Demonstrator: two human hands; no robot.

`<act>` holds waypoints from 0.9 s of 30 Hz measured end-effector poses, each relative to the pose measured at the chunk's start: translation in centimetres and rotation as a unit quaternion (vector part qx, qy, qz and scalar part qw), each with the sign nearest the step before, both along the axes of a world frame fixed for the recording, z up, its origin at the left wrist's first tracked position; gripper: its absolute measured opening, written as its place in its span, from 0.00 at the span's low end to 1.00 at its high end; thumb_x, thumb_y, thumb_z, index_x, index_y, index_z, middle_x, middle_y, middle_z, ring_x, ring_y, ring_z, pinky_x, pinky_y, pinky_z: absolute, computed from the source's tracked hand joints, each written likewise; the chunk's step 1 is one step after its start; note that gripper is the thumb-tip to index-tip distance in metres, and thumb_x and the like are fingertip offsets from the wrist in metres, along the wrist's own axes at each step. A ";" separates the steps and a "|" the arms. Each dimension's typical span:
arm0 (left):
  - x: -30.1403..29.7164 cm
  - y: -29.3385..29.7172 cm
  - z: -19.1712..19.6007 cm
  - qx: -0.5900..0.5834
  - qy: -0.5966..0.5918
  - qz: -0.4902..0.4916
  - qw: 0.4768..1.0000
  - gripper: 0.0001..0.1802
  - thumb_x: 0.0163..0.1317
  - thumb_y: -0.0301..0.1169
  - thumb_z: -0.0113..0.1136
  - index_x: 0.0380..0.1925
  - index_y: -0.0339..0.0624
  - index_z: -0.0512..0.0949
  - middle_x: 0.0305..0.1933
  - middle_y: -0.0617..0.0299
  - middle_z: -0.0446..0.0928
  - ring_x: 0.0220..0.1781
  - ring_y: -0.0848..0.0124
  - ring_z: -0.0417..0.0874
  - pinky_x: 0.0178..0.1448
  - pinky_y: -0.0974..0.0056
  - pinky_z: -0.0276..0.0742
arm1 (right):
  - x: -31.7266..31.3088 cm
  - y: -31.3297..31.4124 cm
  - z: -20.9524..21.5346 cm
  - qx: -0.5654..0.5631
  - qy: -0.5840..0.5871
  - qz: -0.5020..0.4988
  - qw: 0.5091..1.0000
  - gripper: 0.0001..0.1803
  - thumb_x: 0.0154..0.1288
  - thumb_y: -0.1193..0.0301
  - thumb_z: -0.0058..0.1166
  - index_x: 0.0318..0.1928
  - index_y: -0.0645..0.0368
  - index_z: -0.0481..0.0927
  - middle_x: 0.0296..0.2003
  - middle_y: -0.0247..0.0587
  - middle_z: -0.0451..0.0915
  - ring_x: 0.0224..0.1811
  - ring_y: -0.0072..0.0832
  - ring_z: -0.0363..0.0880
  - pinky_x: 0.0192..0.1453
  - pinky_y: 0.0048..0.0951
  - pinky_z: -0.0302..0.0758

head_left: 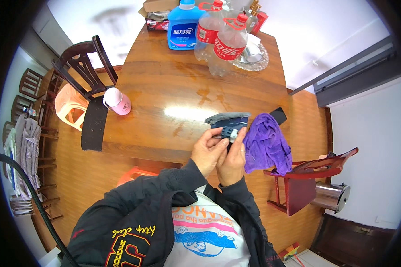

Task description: The person moves a bucket and mop from a bathroom into a dining area. They place the mop handle and head on a wooden table, then use a small metal tool to tighten a screw on the mop head. Finally, they attach the mop head to the handle and secure it.

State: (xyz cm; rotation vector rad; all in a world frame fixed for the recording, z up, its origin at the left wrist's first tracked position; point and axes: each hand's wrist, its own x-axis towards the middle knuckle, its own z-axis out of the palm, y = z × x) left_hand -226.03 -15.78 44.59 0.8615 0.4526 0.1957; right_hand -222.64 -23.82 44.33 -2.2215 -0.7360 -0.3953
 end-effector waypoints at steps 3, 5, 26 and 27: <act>-0.8 0.9 -0.7 0.006 0.003 0.021 1.000 0.19 0.61 0.24 0.52 0.53 0.38 0.64 0.43 0.56 0.75 0.44 0.75 0.75 0.48 0.72 0.71 | -0.6 0.9 0.3 -0.024 0.029 0.025 0.999 0.34 0.59 0.77 0.48 0.62 0.77 0.49 0.34 0.60 0.73 0.33 0.49 0.73 0.37 0.37 0.71; -1.1 1.1 -1.1 0.006 -0.004 0.032 0.999 0.20 0.61 0.24 0.52 0.53 0.37 0.63 0.42 0.56 0.75 0.44 0.75 0.75 0.48 0.72 0.71 | -0.6 1.2 0.0 -0.047 0.007 0.047 0.998 0.35 0.57 0.77 0.49 0.61 0.79 0.48 0.34 0.58 0.72 0.35 0.46 0.71 0.36 0.36 0.72; -2.3 3.7 -3.9 -0.119 -0.054 0.030 0.991 0.14 0.64 0.29 0.48 0.50 0.50 0.64 0.49 0.63 0.72 0.51 0.70 0.73 0.51 0.60 0.73 | 3.3 0.6 4.0 0.040 0.075 0.209 0.974 0.24 0.46 0.81 0.58 0.49 0.61 0.75 0.37 0.45 0.75 0.38 0.36 0.75 0.40 0.28 0.73; -2.3 3.6 -3.8 -0.124 -0.056 0.034 0.990 0.15 0.64 0.29 0.49 0.51 0.49 0.65 0.48 0.63 0.72 0.50 0.70 0.74 0.50 0.61 0.73 | 3.2 0.7 3.8 0.036 0.073 0.205 0.975 0.24 0.46 0.82 0.58 0.49 0.61 0.75 0.36 0.44 0.75 0.37 0.36 0.75 0.39 0.28 0.73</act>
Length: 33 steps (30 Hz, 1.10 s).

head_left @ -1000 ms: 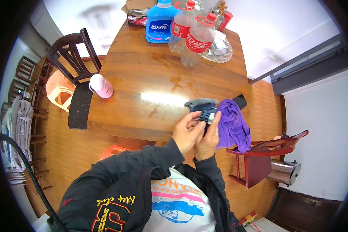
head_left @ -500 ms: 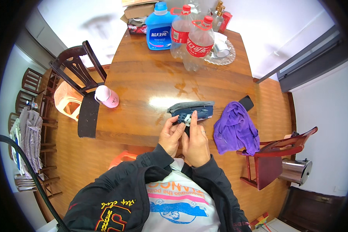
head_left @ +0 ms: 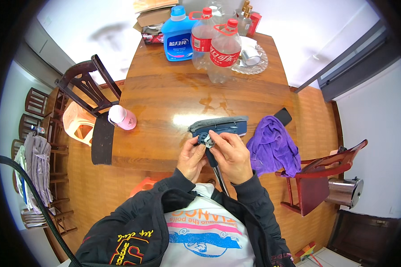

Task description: The person moves a bucket and mop from a bathroom into a dining area. They place the mop handle and head on a wooden table, then use a small metal tool to tighten a screw on the mop head. Finally, they attach the mop head to the handle and secure it.

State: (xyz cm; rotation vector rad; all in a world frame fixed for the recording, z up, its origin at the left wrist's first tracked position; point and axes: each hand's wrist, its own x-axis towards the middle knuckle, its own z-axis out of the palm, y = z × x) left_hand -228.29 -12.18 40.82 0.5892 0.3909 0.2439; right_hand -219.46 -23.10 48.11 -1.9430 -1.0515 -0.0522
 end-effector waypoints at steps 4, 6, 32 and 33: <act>0.0 0.0 0.2 -0.003 -0.024 -0.017 1.000 0.15 0.64 0.29 0.49 0.51 0.48 0.65 0.48 0.63 0.72 0.49 0.70 0.74 0.51 0.60 0.73 | 0.0 0.4 -0.1 0.014 -0.007 -0.003 1.000 0.22 0.45 0.81 0.58 0.46 0.62 0.76 0.30 0.43 0.75 0.32 0.35 0.75 0.35 0.29 0.72; -0.2 0.3 0.0 0.001 -0.031 -0.028 0.999 0.14 0.64 0.29 0.49 0.50 0.49 0.66 0.48 0.63 0.72 0.50 0.69 0.74 0.52 0.59 0.73 | 0.0 0.5 0.0 -0.008 0.012 0.000 1.000 0.20 0.45 0.81 0.58 0.44 0.63 0.76 0.28 0.43 0.75 0.30 0.35 0.75 0.34 0.30 0.72; -1.1 -0.8 0.1 0.088 0.002 -0.044 0.995 0.20 0.59 0.22 0.55 0.53 0.36 0.69 0.48 0.59 0.75 0.48 0.75 0.75 0.53 0.71 0.70 | -2.1 -0.4 -0.3 -0.010 0.186 -0.155 0.970 0.22 0.62 0.65 0.52 0.15 0.64 0.68 0.10 0.47 0.67 0.11 0.33 0.65 0.16 0.31 0.61; -1.1 -0.8 0.1 0.091 0.000 -0.041 0.995 0.20 0.59 0.22 0.55 0.53 0.36 0.69 0.48 0.59 0.75 0.49 0.75 0.75 0.53 0.71 0.69 | -2.1 -0.6 -0.5 -0.018 0.228 -0.152 0.962 0.23 0.64 0.62 0.49 0.16 0.66 0.71 0.09 0.42 0.68 0.11 0.26 0.66 0.17 0.29 0.62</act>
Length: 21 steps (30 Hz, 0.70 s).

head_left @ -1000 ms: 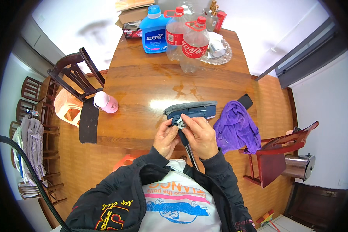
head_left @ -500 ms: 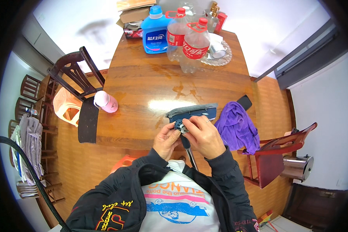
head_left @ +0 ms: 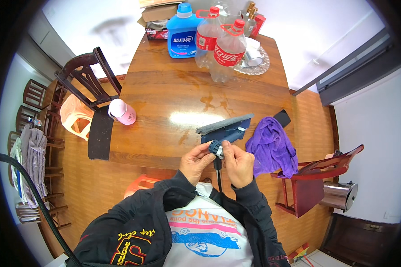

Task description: The person moves a bucket and mop from a bathroom into a dining area. They place the mop handle and head on a wooden table, then use a small metal tool to tighten a screw on the mop head. Finally, they attach the mop head to the handle and secure it.

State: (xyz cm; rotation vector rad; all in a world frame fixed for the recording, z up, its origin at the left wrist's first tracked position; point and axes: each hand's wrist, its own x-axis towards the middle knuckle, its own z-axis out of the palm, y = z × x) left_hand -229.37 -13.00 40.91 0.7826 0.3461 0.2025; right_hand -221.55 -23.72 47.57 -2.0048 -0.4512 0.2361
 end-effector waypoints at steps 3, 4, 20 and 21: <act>0.1 -0.1 -0.1 0.003 -0.004 0.011 1.000 0.20 0.58 0.21 0.55 0.53 0.35 0.69 0.48 0.59 0.75 0.49 0.75 0.75 0.54 0.71 0.69 | -0.1 -0.4 0.8 0.047 0.116 -0.025 0.992 0.22 0.65 0.61 0.48 0.19 0.66 0.74 0.10 0.38 0.69 0.13 0.22 0.68 0.18 0.27 0.64; 0.1 -0.1 -0.2 -0.001 -0.002 0.016 1.000 0.20 0.58 0.21 0.55 0.53 0.35 0.69 0.48 0.60 0.75 0.49 0.75 0.75 0.55 0.71 0.69 | 0.0 -0.8 0.4 0.042 0.111 -0.020 0.993 0.21 0.65 0.61 0.48 0.23 0.66 0.77 0.13 0.34 0.72 0.16 0.18 0.70 0.20 0.23 0.66; -0.3 0.3 -0.5 0.000 -0.004 0.037 0.999 0.21 0.58 0.21 0.55 0.53 0.35 0.68 0.47 0.58 0.76 0.48 0.74 0.75 0.53 0.71 0.70 | -0.3 -2.2 -1.2 0.328 0.226 0.039 0.916 0.17 0.55 0.83 0.53 0.46 0.66 0.69 0.37 0.37 0.73 0.36 0.21 0.74 0.39 0.22 0.76; -0.3 0.3 -0.3 -0.001 -0.002 0.038 0.999 0.21 0.58 0.21 0.55 0.53 0.35 0.68 0.47 0.58 0.76 0.48 0.74 0.75 0.53 0.71 0.70 | -0.4 -2.1 -1.3 0.325 0.226 0.047 0.917 0.18 0.54 0.84 0.53 0.47 0.66 0.69 0.37 0.37 0.73 0.37 0.21 0.74 0.40 0.22 0.75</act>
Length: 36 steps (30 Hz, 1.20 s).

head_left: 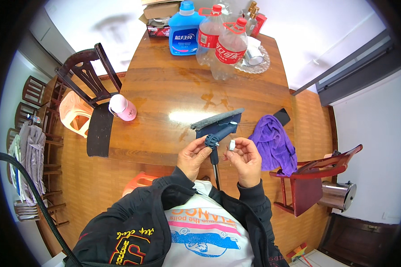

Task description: The person moves a bucket and mop from a bathroom into a dining area. They place the mop handle and head on a wooden table, then use a small metal tool to tighten a screw on the mop head. Finally, they attach the mop head to the handle and secure it.

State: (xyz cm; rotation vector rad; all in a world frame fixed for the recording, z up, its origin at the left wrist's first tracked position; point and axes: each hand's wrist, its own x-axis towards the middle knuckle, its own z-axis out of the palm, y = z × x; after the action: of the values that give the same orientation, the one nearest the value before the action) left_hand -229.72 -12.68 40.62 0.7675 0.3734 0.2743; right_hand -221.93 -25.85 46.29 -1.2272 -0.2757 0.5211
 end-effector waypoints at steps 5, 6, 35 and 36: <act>-0.1 -0.3 0.3 -0.002 0.003 0.008 1.000 0.21 0.58 0.21 0.55 0.53 0.34 0.68 0.47 0.58 0.75 0.48 0.75 0.75 0.53 0.71 0.70 | -0.8 0.6 -0.3 -0.034 -0.057 0.006 0.998 0.23 0.52 0.85 0.54 0.51 0.64 0.70 0.41 0.36 0.74 0.41 0.19 0.74 0.47 0.19 0.71; -0.1 -0.4 0.3 -0.002 0.003 0.010 1.000 0.21 0.58 0.21 0.55 0.53 0.34 0.68 0.47 0.58 0.75 0.48 0.75 0.75 0.53 0.71 0.70 | -0.9 0.7 -0.4 -0.038 -0.063 0.002 0.997 0.23 0.52 0.85 0.54 0.51 0.64 0.70 0.41 0.36 0.75 0.41 0.20 0.74 0.47 0.20 0.71; -0.2 4.4 -2.3 -0.031 -0.065 -0.024 0.997 0.17 0.63 0.34 0.50 0.51 0.43 0.67 0.43 0.52 0.75 0.45 0.61 0.77 0.48 0.56 0.76 | -3.2 1.4 -10.5 -0.155 0.011 0.083 0.984 0.12 0.61 0.72 0.52 0.44 0.63 0.70 0.33 0.34 0.72 0.30 0.15 0.71 0.34 0.18 0.71; -0.2 4.5 -2.4 -0.032 -0.062 -0.020 0.997 0.17 0.64 0.34 0.50 0.51 0.43 0.66 0.44 0.52 0.74 0.45 0.60 0.77 0.48 0.55 0.76 | -3.3 1.4 -10.7 -0.154 0.005 0.101 0.983 0.13 0.61 0.72 0.51 0.45 0.63 0.70 0.33 0.34 0.72 0.30 0.15 0.71 0.34 0.18 0.71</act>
State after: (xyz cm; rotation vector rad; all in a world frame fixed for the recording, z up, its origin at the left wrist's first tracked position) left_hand -229.96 -8.20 38.24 0.6914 0.2472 0.2695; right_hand -225.20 -24.49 35.57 -1.5042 -0.3223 0.7659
